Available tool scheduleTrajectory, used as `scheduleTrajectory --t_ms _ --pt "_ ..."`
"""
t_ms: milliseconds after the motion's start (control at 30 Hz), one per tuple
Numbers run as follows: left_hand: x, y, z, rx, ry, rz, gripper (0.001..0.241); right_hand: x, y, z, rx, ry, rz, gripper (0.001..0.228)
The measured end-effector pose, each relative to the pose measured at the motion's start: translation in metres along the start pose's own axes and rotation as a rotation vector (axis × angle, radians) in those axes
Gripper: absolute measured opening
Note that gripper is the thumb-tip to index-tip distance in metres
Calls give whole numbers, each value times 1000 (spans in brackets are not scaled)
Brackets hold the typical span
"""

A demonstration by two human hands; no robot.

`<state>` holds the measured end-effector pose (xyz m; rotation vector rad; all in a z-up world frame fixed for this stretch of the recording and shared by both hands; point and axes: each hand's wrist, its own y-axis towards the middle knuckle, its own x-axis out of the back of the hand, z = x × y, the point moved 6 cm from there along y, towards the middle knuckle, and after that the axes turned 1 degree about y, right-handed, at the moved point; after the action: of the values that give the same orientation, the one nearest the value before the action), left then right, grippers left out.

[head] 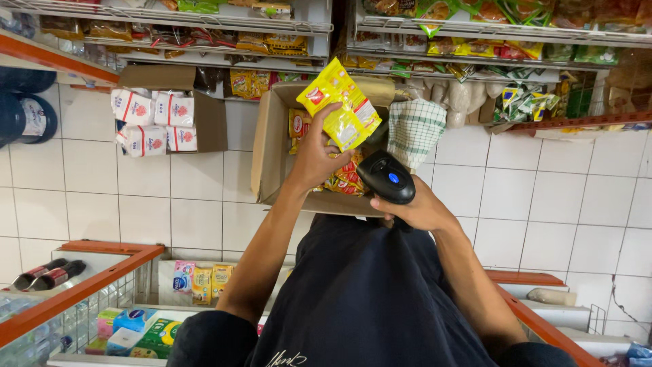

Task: The person scans packets of seasoning and snacks using a handheld barcode scanner and places them into a cardboard box.

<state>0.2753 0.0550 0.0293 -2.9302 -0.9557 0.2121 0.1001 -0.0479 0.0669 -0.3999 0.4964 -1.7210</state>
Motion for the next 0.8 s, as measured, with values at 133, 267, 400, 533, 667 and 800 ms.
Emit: scheduleTrajectory --t_ms 133,267,400,533,667,800 --pt "-5 0 5 24 31 -17 85 18 2 -25 -41 -86 52 23" --pt "-19 4 24 92 -10 -9 83 66 19 -51 202 -250 -289 29" --pt "-33 4 40 -43 274 -126 43 118 42 -73 585 -773 -903 43" --pt "-51 15 72 13 434 -197 29 149 77 -132 344 -412 -789 42" --pt "-68 19 79 -83 436 -246 42 166 80 -146 263 -190 -737 33" --pt "-76 25 63 -95 238 -322 77 166 53 -130 184 101 -612 21"
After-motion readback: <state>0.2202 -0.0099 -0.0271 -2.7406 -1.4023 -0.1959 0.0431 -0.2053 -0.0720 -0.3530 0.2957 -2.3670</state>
